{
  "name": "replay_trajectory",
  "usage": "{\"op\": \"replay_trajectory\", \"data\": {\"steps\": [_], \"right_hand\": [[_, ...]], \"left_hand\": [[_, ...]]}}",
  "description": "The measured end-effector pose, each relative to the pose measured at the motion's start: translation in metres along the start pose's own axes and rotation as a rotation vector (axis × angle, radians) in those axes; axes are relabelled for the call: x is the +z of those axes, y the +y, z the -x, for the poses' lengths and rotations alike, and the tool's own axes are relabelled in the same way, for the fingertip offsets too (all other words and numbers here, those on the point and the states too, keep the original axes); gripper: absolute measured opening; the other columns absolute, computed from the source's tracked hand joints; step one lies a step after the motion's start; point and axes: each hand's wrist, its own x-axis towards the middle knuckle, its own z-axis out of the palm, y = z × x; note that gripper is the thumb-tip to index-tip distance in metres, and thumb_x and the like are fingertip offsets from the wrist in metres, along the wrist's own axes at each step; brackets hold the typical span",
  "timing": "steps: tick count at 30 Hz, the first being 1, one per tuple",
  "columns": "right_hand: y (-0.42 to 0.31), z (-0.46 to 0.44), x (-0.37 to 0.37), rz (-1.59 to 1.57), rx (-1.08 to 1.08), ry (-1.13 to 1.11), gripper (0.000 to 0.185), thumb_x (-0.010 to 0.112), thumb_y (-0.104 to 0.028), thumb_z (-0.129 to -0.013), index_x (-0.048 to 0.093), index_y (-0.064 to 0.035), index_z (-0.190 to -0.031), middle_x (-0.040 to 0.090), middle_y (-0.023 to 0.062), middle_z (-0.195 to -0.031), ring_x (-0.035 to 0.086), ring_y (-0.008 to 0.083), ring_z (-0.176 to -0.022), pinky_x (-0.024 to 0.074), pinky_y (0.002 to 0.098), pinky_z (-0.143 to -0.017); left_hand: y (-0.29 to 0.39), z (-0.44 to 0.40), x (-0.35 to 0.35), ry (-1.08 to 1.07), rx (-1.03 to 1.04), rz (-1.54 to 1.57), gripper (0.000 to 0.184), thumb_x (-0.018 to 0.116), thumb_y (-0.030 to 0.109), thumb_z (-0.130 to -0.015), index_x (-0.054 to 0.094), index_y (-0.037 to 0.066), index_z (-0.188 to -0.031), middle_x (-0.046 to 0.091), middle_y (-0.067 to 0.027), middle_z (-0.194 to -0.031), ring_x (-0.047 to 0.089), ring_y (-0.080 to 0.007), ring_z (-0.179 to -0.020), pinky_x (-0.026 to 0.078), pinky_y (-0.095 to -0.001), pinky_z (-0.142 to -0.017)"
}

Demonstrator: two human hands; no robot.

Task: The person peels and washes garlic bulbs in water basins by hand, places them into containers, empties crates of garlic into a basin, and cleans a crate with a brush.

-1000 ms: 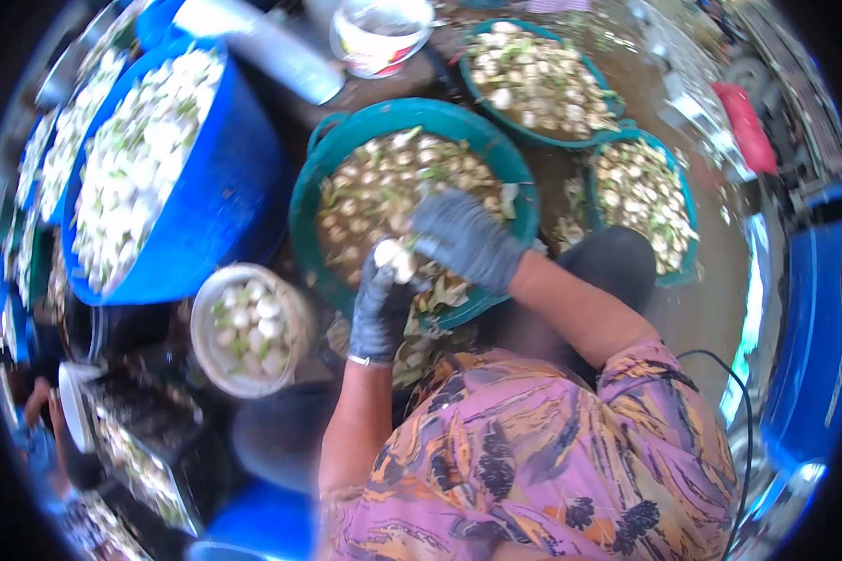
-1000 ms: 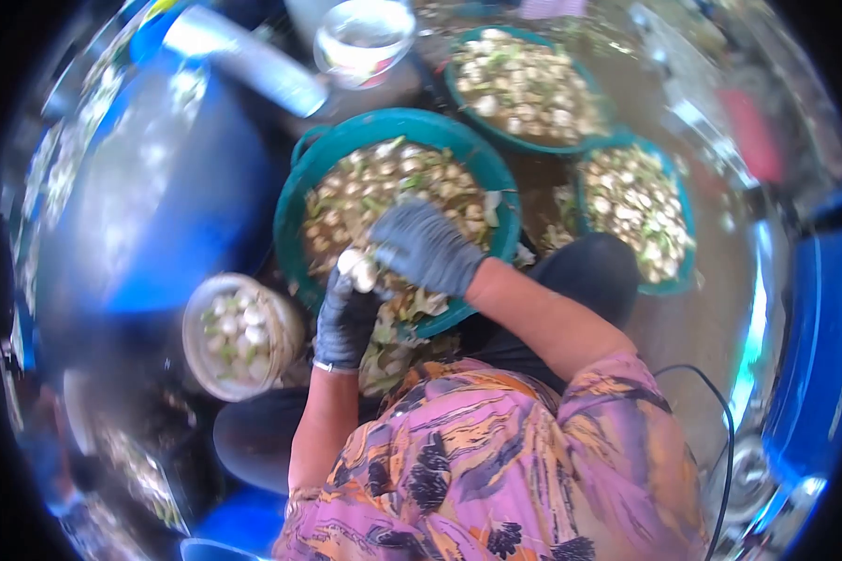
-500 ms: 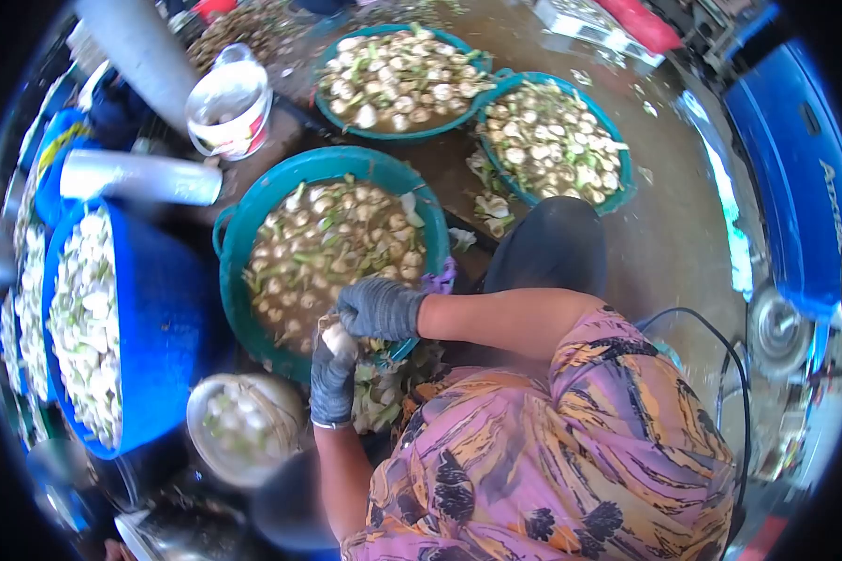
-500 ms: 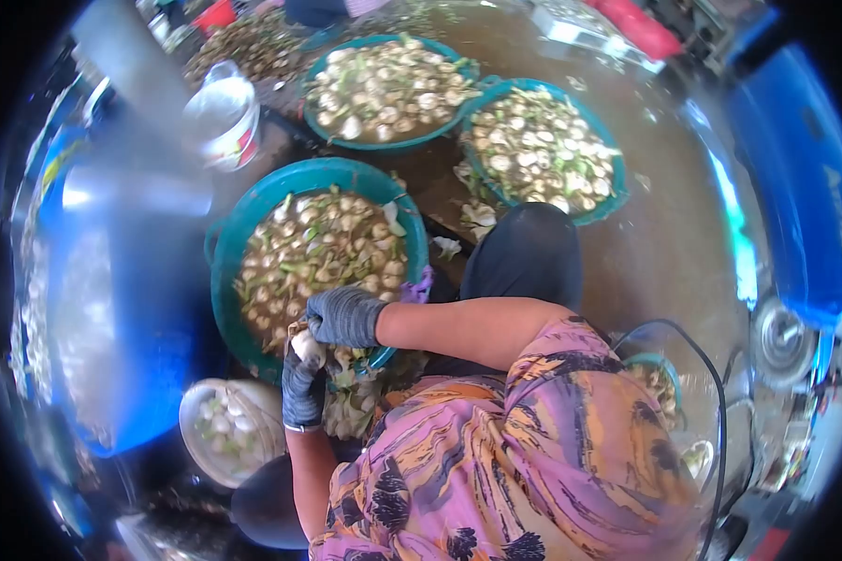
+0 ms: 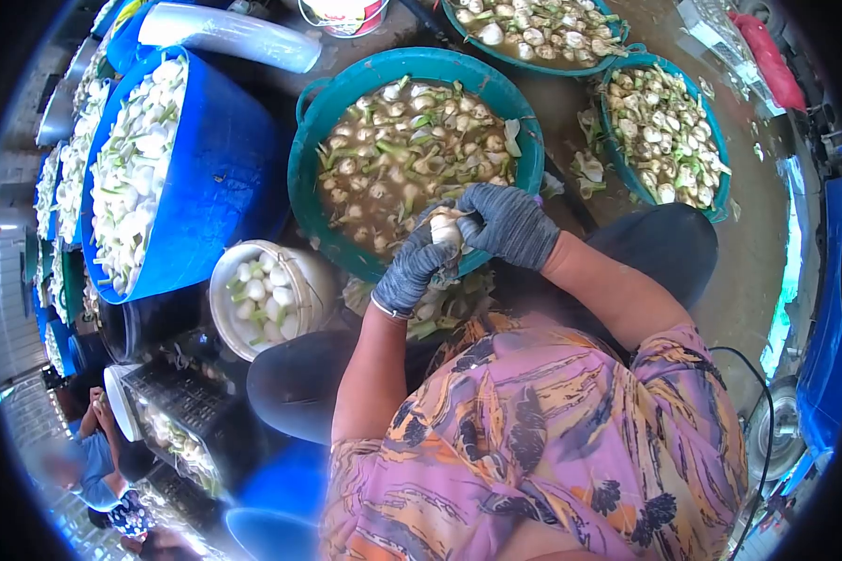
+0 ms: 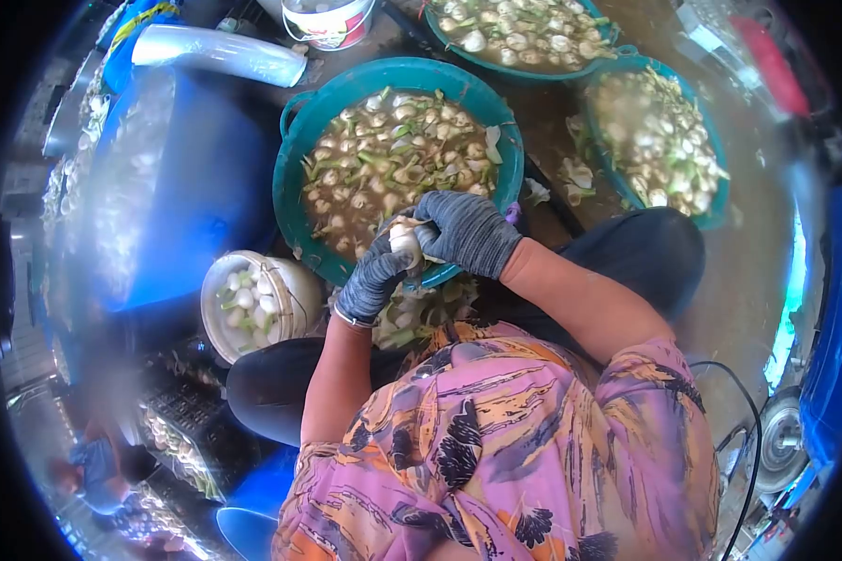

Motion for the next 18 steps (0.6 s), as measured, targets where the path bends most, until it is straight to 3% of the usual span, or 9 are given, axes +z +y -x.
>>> {"op": "replay_trajectory", "data": {"steps": [5,9,10,13,16,18], "right_hand": [[0.022,-0.013,0.01,-0.179,0.332,-0.182,0.027,0.065,-0.022,-0.085,0.065,-0.0002,-0.101,0.067,0.0172,-0.09,0.066,0.0243,-0.08,0.0536,0.0339,-0.069],[0.02,-0.012,0.0,-0.757,0.488,-0.229,0.033,0.062,-0.025,-0.091,0.06,0.0033,-0.109,0.065,0.0103,-0.088,0.064,0.014,-0.081,0.0543,0.0279,-0.069],[0.016,-0.01,-0.003,-0.735,0.459,-0.241,0.033,0.063,-0.024,-0.091,0.06,0.003,-0.109,0.065,0.0097,-0.088,0.063,0.0139,-0.08,0.054,0.0276,-0.068],[0.006,-0.004,-0.01,-0.555,0.361,-0.231,0.029,0.067,-0.021,-0.088,0.06,0.002,-0.106,0.064,0.0085,-0.085,0.063,0.0138,-0.08,0.0528,0.0291,-0.066],[0.004,-0.001,-0.004,-0.13,0.118,-0.18,0.033,0.068,-0.023,-0.087,0.061,0.002,-0.108,0.067,0.0173,-0.095,0.066,0.0212,-0.086,0.0517,0.0349,-0.078],[0.005,-0.003,0.001,-0.185,0.274,-0.177,0.027,0.065,-0.021,-0.088,0.062,0.0014,-0.102,0.066,0.0171,-0.087,0.065,0.0228,-0.078,0.0516,0.0368,-0.074]], "left_hand": [[0.011,-0.001,0.0,-0.057,0.048,-0.366,0.067,0.063,0.016,-0.082,0.037,0.002,-0.142,0.051,-0.0086,-0.124,0.051,-0.0201,-0.115,0.04,-0.0327,-0.102],[0.003,-0.006,0.001,-0.027,0.196,-0.472,0.07,0.063,0.006,-0.081,0.033,0.002,-0.144,0.037,-0.0111,-0.141,0.042,-0.0216,-0.129,0.033,-0.0328,-0.11],[0.004,-0.007,0.002,-0.013,0.215,-0.515,0.071,0.064,0.005,-0.081,0.033,0.002,-0.144,0.033,-0.0113,-0.144,0.04,-0.0213,-0.131,0.033,-0.0324,-0.11],[-0.004,-0.006,-0.002,0.004,0.306,-0.481,0.07,0.065,0.005,-0.084,0.032,0.003,-0.145,0.043,-0.0107,-0.136,0.045,-0.0203,-0.125,0.036,-0.0315,-0.107],[-0.008,-0.006,0.002,0.061,0.025,-0.264,0.067,0.067,0.009,-0.086,0.033,0.003,-0.143,0.052,-0.0098,-0.126,0.05,-0.0191,-0.12,0.039,-0.0301,-0.104],[-0.014,-0.003,0.01,0.209,0.117,-0.319,0.061,0.066,0.013,-0.089,0.036,0.001,-0.141,0.056,-0.0104,-0.122,0.052,-0.0175,-0.115,0.041,-0.0298,-0.102]]}}
